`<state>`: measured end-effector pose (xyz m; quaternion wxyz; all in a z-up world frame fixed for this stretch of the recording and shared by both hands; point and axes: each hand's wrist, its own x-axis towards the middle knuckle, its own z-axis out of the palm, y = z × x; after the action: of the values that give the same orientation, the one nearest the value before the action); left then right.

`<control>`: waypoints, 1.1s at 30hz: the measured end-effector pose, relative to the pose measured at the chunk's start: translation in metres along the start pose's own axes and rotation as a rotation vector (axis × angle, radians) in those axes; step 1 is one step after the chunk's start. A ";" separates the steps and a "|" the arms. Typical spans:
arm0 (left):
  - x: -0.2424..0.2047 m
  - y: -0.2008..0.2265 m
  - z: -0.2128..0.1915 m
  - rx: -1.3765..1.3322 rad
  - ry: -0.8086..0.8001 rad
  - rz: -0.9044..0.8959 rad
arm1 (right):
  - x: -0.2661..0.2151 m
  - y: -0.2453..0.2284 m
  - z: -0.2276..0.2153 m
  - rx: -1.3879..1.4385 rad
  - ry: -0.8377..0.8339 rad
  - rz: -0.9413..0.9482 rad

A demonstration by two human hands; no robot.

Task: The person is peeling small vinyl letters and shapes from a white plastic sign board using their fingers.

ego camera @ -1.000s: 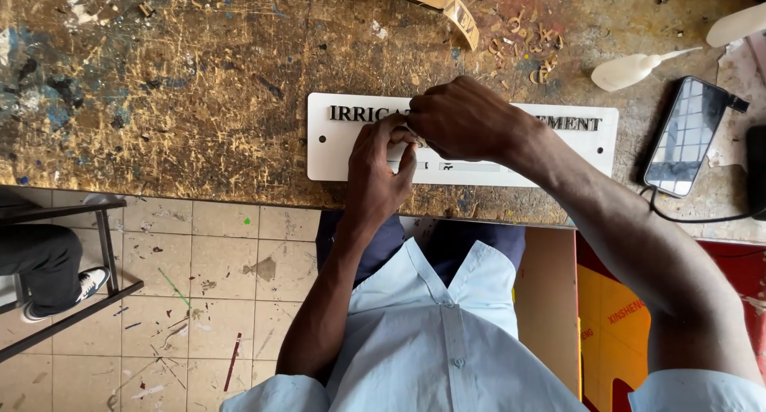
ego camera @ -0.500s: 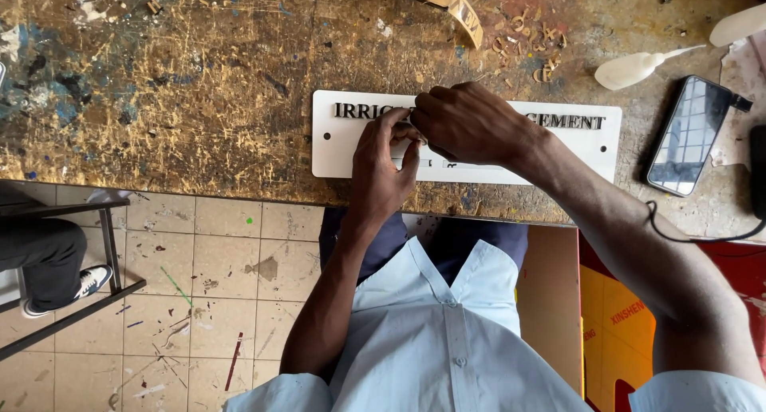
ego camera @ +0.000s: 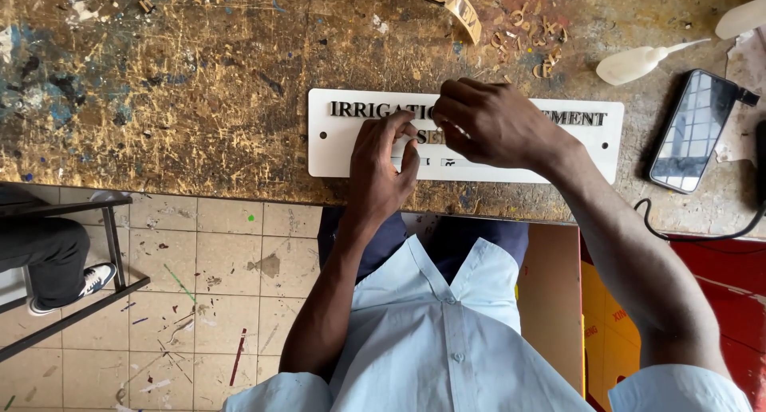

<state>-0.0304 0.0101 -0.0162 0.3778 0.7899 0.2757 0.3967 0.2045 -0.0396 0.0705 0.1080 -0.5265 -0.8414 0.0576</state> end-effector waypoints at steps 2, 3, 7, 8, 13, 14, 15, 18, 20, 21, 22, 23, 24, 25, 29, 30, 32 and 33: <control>-0.001 -0.002 0.001 -0.007 0.007 0.000 | -0.006 0.005 -0.008 0.020 0.038 0.035; -0.002 -0.003 0.001 -0.017 0.014 0.003 | -0.008 0.008 -0.012 0.037 0.077 0.070; -0.001 0.012 -0.006 0.007 -0.041 -0.006 | -0.025 0.035 -0.012 0.034 0.255 0.156; -0.001 0.012 -0.006 0.008 -0.039 0.000 | -0.030 0.046 -0.008 -0.040 0.292 0.258; 0.000 0.014 -0.007 0.026 -0.037 0.008 | -0.050 0.086 0.006 -0.128 0.341 0.543; 0.000 0.013 -0.007 0.030 -0.038 0.011 | -0.052 0.090 0.008 -0.146 0.361 0.504; 0.000 0.013 -0.007 0.033 -0.038 0.013 | -0.054 0.094 0.010 -0.164 0.379 0.464; 0.000 0.011 -0.005 0.046 -0.031 0.025 | -0.051 0.087 0.013 -0.171 0.402 0.442; 0.000 0.013 -0.004 0.049 -0.036 0.017 | -0.048 0.071 0.005 -0.126 0.397 0.410; 0.000 0.014 -0.005 0.051 -0.040 0.011 | -0.044 0.063 0.002 -0.083 0.392 0.378; -0.001 0.014 -0.006 0.059 -0.034 0.004 | -0.040 0.053 -0.002 -0.075 0.390 0.368; -0.001 0.014 -0.006 0.036 -0.034 0.011 | -0.037 0.043 -0.006 -0.046 0.358 0.306; -0.001 0.014 -0.006 0.013 -0.035 0.019 | -0.034 0.034 -0.010 -0.018 0.326 0.243; -0.001 0.013 -0.006 0.016 -0.033 0.016 | -0.030 0.025 -0.011 -0.014 0.326 0.239; 0.000 0.009 -0.003 -0.003 -0.011 0.029 | -0.008 -0.014 -0.027 0.122 0.191 0.156; 0.000 0.008 -0.002 -0.022 0.020 0.040 | 0.000 -0.025 -0.033 0.149 0.131 0.176; -0.002 0.006 -0.002 -0.014 0.016 0.043 | 0.002 -0.026 -0.029 0.151 0.090 0.161; 0.000 0.005 -0.001 -0.007 0.011 0.054 | 0.003 -0.026 -0.028 0.147 0.056 0.148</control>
<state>-0.0306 0.0080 -0.0114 0.3680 0.7935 0.2548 0.4122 0.1879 -0.0488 0.1034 0.1653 -0.5793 -0.7902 0.1124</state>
